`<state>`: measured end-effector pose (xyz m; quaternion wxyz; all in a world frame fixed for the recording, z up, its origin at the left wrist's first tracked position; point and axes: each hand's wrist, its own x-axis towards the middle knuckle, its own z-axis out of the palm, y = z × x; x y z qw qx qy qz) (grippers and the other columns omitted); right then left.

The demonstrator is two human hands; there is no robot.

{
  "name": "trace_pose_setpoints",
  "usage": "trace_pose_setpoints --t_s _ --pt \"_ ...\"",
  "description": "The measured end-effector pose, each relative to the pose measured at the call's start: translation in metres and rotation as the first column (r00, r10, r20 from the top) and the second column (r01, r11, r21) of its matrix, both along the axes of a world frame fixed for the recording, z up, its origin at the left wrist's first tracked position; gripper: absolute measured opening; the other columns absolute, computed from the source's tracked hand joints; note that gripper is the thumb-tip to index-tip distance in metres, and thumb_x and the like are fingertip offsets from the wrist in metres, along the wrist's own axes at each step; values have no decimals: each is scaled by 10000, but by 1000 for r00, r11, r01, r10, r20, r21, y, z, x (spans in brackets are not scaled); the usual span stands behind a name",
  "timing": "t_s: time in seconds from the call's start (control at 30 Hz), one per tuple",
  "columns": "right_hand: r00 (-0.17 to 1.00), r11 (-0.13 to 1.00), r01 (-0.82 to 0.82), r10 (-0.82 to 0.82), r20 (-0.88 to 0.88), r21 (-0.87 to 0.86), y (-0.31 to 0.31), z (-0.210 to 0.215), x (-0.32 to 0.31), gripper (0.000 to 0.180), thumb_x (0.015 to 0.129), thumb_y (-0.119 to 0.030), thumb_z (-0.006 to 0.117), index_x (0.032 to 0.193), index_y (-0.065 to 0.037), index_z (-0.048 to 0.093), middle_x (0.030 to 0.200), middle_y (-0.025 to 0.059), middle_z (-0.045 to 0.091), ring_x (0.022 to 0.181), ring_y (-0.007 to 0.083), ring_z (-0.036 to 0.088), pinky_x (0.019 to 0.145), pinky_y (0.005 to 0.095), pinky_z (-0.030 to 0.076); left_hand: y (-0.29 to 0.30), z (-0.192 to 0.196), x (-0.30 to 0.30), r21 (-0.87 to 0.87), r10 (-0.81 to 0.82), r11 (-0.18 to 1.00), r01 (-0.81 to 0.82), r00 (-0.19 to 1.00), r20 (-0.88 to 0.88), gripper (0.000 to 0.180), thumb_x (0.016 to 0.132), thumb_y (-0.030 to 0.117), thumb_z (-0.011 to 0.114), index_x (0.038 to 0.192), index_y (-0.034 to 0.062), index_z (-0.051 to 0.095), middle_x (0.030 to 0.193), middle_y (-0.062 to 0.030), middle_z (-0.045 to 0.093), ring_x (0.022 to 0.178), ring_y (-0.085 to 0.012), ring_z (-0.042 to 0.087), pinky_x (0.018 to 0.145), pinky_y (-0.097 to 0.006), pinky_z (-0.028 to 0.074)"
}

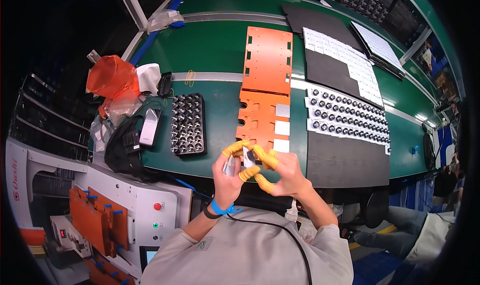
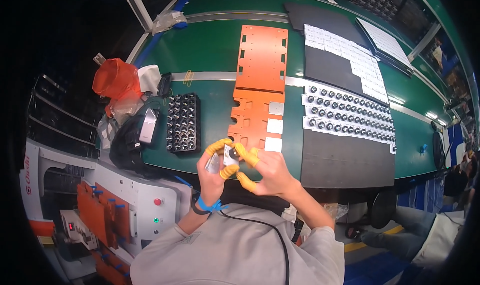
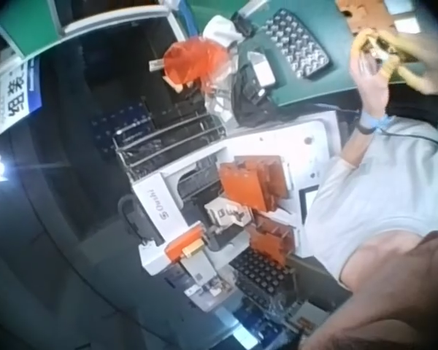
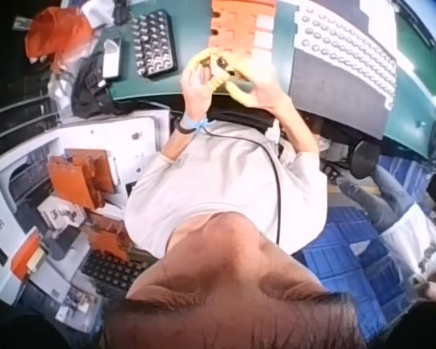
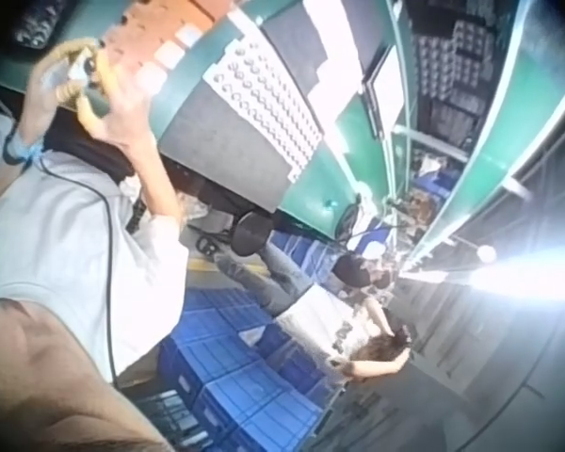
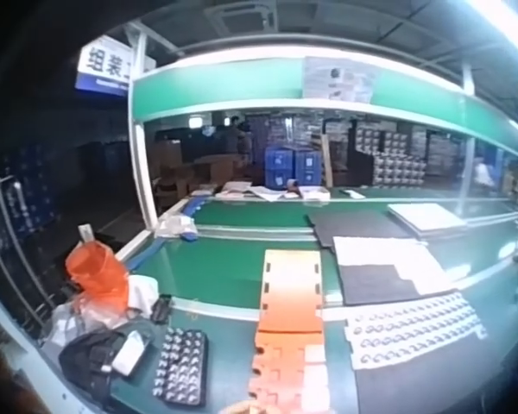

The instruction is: Assembling small electronic components onto a base board using an assembly machine and then packing the finished products into a cardboard box.

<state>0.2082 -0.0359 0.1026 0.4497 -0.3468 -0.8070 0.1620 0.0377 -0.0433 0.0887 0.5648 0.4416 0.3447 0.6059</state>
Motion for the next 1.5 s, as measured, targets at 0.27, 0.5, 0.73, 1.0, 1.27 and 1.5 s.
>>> trace_pose_setpoints --t_s 0.27,0.5,0.73,1.0,1.27,1.5 --pt "856 841 486 -513 67 238 21 -15 -9 487 610 -135 811 1072 -26 703 646 60 535 526 239 542 475 368 423 30 0 29 8 -13 1000 13 999 -49 481 822 46 791 1249 -27 581 1151 -56 626 995 -90 585 843 -246 509" --pt "905 907 414 -399 -147 84 29 -7 4 148 756 -136 775 822 -22 708 581 105 551 506 288 522 483 392 394 53 -7 20 -54 -150 987 150 989 2 277 927 201 711 1135 29 648 916 16 657 659 -14 529 504 -172 425" --pt "913 931 305 -345 -217 -201 30 -31 20 194 928 -164 633 887 24 654 679 174 567 566 338 536 520 387 403 67 -23 37 45 -103 992 118 962 -253 283 934 239 690 997 -36 671 692 8 590 597 -54 503 496 -266 382" --pt "910 861 297 -386 -151 -412 14 -45 43 393 965 -191 600 1317 -18 604 655 118 528 552 140 444 519 327 381 135 -30 10 254 319 939 -231 307 -897 174 876 177 614 950 26 658 920 -176 653 843 -396 646 704 -491 505" --pt "902 823 270 -398 -167 -500 2 -55 53 371 1000 -214 558 1288 11 618 704 3 542 649 71 429 569 257 374 169 -58 4 22 79 959 -282 193 -978 256 850 191 613 1054 69 709 994 -213 700 935 -399 669 813 -492 534" --pt "893 820 283 -415 -175 -497 -2 -60 60 351 988 -202 571 1272 -4 629 699 75 577 606 138 504 564 303 418 179 -58 17 -27 12 985 -169 222 -975 270 880 256 593 1055 96 722 987 -210 702 949 -411 662 823 -503 528"
